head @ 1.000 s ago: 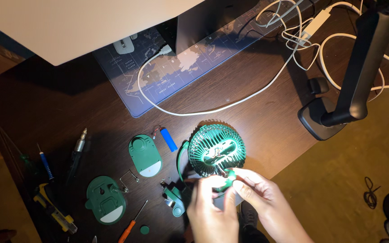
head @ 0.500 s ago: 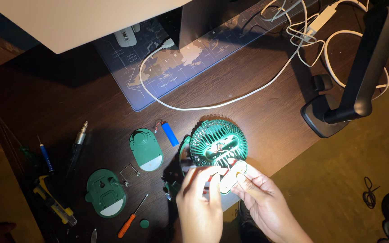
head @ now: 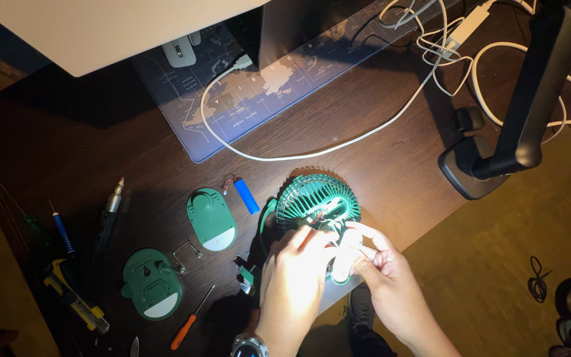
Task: The person disassembles a small green electric fan by removing the front grille, detaching the battery, and separating the fan blades. They then reassemble the fan by reconnecting the battery, placing the blades back, and snapping the front grille into place.
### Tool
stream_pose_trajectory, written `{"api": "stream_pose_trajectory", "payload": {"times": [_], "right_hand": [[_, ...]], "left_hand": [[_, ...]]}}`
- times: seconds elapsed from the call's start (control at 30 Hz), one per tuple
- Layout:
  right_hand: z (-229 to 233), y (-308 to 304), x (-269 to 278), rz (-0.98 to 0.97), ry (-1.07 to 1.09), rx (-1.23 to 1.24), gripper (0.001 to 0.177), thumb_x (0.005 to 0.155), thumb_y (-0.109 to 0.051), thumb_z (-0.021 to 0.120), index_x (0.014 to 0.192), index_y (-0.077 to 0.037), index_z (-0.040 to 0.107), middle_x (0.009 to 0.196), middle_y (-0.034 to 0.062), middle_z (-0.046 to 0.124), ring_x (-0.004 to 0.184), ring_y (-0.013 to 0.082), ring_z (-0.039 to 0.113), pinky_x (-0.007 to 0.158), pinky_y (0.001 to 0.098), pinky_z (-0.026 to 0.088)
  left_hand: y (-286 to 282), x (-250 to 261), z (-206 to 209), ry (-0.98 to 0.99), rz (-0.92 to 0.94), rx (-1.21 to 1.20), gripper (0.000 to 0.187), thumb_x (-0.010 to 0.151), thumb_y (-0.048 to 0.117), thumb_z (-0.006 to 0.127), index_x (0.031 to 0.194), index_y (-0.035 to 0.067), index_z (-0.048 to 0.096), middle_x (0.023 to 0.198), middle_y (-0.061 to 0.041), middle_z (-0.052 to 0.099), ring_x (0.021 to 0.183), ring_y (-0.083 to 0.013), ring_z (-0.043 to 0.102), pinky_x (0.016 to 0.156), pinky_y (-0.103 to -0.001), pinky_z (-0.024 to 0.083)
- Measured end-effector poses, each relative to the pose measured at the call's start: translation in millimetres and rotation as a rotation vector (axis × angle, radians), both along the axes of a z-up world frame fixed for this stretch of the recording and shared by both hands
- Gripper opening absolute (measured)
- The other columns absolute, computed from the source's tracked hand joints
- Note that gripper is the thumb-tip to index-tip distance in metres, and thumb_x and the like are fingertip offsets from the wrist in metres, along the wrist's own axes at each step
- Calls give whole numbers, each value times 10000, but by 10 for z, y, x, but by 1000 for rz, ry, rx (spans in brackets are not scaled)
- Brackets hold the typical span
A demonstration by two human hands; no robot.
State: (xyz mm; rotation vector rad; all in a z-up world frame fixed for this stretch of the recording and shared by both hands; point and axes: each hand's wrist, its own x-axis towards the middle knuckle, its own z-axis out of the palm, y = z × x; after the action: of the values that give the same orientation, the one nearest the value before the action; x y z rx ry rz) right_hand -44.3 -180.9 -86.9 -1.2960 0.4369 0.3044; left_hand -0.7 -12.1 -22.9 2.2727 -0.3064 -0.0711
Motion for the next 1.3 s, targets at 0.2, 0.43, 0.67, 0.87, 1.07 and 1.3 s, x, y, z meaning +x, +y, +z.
{"api": "stream_pose_trajectory", "payload": {"times": [0.2, 0.43, 0.67, 0.87, 1.07, 1.3], "right_hand": [[61, 12, 22, 34, 15, -97, 463, 960, -8, 536, 1423, -6, 546, 1047, 129, 799, 874, 132, 715, 797, 294, 565], [136, 19, 68, 63, -12, -99, 464, 955, -7, 544, 1418, 3, 563, 1100, 82, 771, 925, 103, 685, 807, 273, 543], [183, 21, 91, 97, 17, -176, 424, 953, -14, 557, 1373, 18, 604, 1073, 67, 773, 923, 94, 675, 815, 270, 543], [213, 30, 100, 127, 20, -205, 434, 957, -24, 561, 1388, 3, 607, 999, 55, 758, 849, 90, 642, 774, 261, 531], [171, 21, 94, 132, 15, -130, 442, 961, -33, 556, 1399, -8, 605, 977, 49, 742, 829, 98, 631, 765, 269, 529], [48, 24, 42, 98, -70, -119, 463, 995, -46, 564, 1452, 15, 609, 1033, 70, 731, 847, 115, 587, 757, 270, 471]], "left_hand": [[10, 53, 19, -12, -20, 9, 52, 862, 136, 626, 889, 124, 668, 915, -106, 681, 829, -354, 681, 695, -465, 542], [9, 65, -14, 53, -5, -74, 103, 888, 73, 552, 910, 101, 649, 938, -126, 671, 870, -359, 689, 717, -450, 550], [-27, 44, -107, 80, 67, -162, 154, 913, 61, 539, 1008, 33, 656, 1004, -165, 690, 894, -384, 692, 727, -438, 555], [3, 2, -148, 35, 58, -320, 199, 883, -42, 528, 1050, -7, 629, 1008, -201, 680, 920, -398, 692, 762, -417, 561], [-25, 0, -126, 68, 101, -334, 218, 842, -55, 509, 1011, -3, 635, 957, -195, 683, 892, -382, 698, 753, -405, 559], [-29, -91, -104, 28, 184, -377, 115, 956, 69, 603, 1029, 0, 660, 957, -184, 693, 861, -364, 711, 745, -405, 566]]}}
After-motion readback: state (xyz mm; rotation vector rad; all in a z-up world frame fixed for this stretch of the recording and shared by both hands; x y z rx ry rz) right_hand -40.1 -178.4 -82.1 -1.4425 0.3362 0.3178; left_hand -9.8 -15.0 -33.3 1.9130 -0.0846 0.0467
